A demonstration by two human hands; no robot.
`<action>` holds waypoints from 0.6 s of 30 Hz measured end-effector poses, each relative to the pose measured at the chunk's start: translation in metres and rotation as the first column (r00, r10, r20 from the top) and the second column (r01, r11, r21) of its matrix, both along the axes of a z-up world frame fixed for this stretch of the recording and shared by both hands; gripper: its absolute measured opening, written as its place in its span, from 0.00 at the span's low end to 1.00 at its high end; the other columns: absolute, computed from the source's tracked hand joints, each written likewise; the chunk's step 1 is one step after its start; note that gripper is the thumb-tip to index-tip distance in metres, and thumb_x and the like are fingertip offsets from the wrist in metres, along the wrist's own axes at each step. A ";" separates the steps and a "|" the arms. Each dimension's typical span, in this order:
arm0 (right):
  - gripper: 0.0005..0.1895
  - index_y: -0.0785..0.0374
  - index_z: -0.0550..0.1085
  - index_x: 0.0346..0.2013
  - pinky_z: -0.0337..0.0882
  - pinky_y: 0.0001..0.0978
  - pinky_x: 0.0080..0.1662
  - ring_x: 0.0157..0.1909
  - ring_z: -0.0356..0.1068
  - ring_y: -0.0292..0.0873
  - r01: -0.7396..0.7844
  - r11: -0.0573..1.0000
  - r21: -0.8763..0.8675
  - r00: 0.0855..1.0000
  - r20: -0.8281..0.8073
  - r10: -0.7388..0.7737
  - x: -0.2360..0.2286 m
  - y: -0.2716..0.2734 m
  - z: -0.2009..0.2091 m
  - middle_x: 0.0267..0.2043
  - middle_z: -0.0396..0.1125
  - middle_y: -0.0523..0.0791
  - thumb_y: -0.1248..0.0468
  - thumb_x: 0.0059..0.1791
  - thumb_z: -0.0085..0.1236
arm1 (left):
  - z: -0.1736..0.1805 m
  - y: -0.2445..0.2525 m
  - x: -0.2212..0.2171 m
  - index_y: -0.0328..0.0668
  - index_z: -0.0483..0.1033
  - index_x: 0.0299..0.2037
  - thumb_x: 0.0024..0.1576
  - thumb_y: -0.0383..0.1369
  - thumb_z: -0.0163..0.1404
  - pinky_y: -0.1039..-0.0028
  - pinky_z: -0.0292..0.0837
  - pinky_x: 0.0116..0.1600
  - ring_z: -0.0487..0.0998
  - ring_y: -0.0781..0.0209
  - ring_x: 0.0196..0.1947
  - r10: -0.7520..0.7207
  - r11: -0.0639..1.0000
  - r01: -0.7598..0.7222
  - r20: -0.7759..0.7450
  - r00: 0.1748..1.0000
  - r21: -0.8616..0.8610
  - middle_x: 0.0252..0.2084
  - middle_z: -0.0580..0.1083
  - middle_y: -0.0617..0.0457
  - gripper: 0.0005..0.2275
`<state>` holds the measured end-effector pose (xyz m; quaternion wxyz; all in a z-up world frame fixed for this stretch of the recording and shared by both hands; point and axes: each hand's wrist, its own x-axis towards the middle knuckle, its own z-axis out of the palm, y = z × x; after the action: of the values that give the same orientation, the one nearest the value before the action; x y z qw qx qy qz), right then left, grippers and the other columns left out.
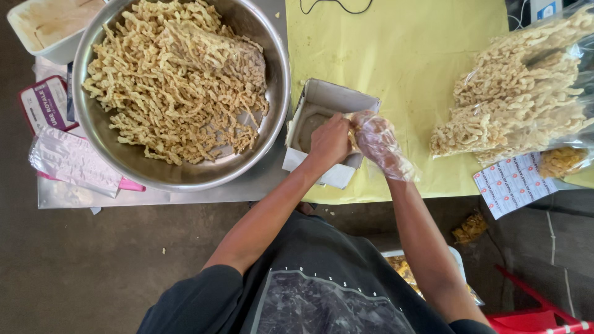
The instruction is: The person scoops a large quantity of puffed snack from a metal bowl into clear plastic bags using gloved hands. They then place the filled bags onto a digital scale to weigh them before setting them aside.
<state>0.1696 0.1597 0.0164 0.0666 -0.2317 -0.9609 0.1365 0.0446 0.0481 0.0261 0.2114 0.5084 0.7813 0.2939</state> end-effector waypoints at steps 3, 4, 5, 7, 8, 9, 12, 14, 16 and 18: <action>0.25 0.62 0.73 0.51 0.75 0.45 0.41 0.42 0.75 0.54 -0.079 0.997 0.005 0.995 0.066 0.079 -0.006 0.005 -0.005 0.44 0.73 0.52 0.58 0.42 0.65 | 0.000 -0.009 -0.007 0.40 0.75 0.48 0.53 0.30 0.56 0.57 0.71 0.55 0.74 0.45 0.54 0.007 0.998 -0.002 0.103 0.995 -0.057 0.55 0.72 0.49 0.13; 0.31 0.62 0.72 0.50 0.75 0.47 0.39 0.42 0.75 0.56 -0.100 0.995 -0.030 0.994 0.030 0.101 -0.007 0.002 -0.004 0.45 0.73 0.54 0.55 0.36 0.69 | 0.000 -0.013 -0.010 0.42 0.75 0.50 0.50 0.28 0.56 0.58 0.71 0.56 0.74 0.45 0.55 0.002 1.000 0.002 0.130 0.991 -0.029 0.57 0.72 0.50 0.17; 0.32 0.63 0.71 0.52 0.75 0.46 0.38 0.41 0.75 0.55 -0.091 0.996 -0.018 0.991 0.094 0.093 -0.009 -0.004 -0.003 0.46 0.73 0.53 0.54 0.37 0.68 | -0.002 -0.016 -0.012 0.43 0.75 0.53 0.47 0.26 0.56 0.59 0.70 0.56 0.74 0.46 0.56 -0.005 1.000 0.005 0.159 0.987 -0.002 0.59 0.71 0.50 0.20; 0.34 0.64 0.70 0.56 0.76 0.46 0.37 0.40 0.76 0.53 -0.074 0.997 0.008 0.973 0.222 0.071 -0.013 -0.017 0.002 0.47 0.72 0.53 0.51 0.41 0.67 | -0.009 -0.021 -0.016 0.42 0.73 0.57 0.47 0.24 0.54 0.59 0.69 0.60 0.72 0.45 0.59 0.002 1.000 -0.003 0.157 0.988 0.006 0.62 0.69 0.49 0.23; 0.31 0.63 0.70 0.56 0.76 0.46 0.37 0.41 0.76 0.53 -0.057 0.998 0.006 0.980 0.192 0.055 -0.014 -0.022 0.004 0.47 0.72 0.52 0.52 0.42 0.66 | -0.012 -0.022 -0.017 0.41 0.72 0.59 0.47 0.22 0.53 0.60 0.68 0.61 0.71 0.45 0.61 0.005 1.000 -0.006 0.158 0.988 0.012 0.64 0.68 0.48 0.25; 0.29 0.61 0.71 0.55 0.76 0.47 0.37 0.41 0.76 0.54 -0.038 0.999 0.001 0.986 0.162 0.038 -0.015 -0.029 0.006 0.48 0.73 0.51 0.52 0.44 0.65 | -0.017 -0.024 -0.019 0.40 0.70 0.60 0.47 0.22 0.52 0.60 0.68 0.63 0.70 0.45 0.62 -0.027 0.999 0.020 0.155 0.987 0.045 0.66 0.67 0.47 0.26; 0.21 0.59 0.72 0.54 0.76 0.47 0.41 0.42 0.76 0.53 0.026 0.998 -0.050 0.957 0.290 -0.010 -0.009 -0.038 0.009 0.44 0.74 0.50 0.50 0.52 0.59 | -0.030 -0.027 -0.017 0.38 0.68 0.62 0.47 0.21 0.51 0.61 0.66 0.66 0.68 0.45 0.66 -0.112 0.988 0.096 0.143 0.983 0.119 0.69 0.65 0.47 0.28; 0.20 0.58 0.73 0.53 0.75 0.48 0.41 0.41 0.76 0.54 0.061 0.992 -0.108 0.951 0.307 -0.025 -0.006 -0.036 0.008 0.42 0.74 0.51 0.50 0.52 0.59 | -0.034 -0.025 -0.019 0.40 0.68 0.63 0.49 0.21 0.50 0.62 0.65 0.68 0.68 0.47 0.68 -0.153 0.981 0.136 0.122 0.981 0.139 0.71 0.66 0.48 0.27; 0.25 0.58 0.73 0.52 0.74 0.51 0.38 0.40 0.75 0.56 0.071 0.979 -0.192 0.980 0.194 -0.033 0.003 -0.036 0.000 0.42 0.74 0.52 0.54 0.43 0.64 | -0.037 -0.025 -0.017 0.41 0.68 0.62 0.47 0.22 0.53 0.61 0.63 0.67 0.66 0.47 0.67 -0.180 0.981 0.166 0.164 0.970 0.097 0.70 0.65 0.49 0.28; 0.22 0.60 0.72 0.52 0.74 0.50 0.40 0.41 0.75 0.56 0.065 0.974 -0.218 0.992 0.117 -0.040 0.011 -0.040 -0.015 0.43 0.74 0.53 0.56 0.46 0.62 | -0.037 -0.026 -0.011 0.42 0.68 0.62 0.47 0.24 0.56 0.61 0.63 0.67 0.65 0.47 0.68 -0.199 0.979 0.186 0.172 0.965 0.084 0.69 0.65 0.49 0.28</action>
<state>0.1803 0.1199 0.0011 -0.0097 -0.2704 -0.9354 0.2277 0.0333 0.0225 -0.0106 0.2914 0.5601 0.6956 0.3429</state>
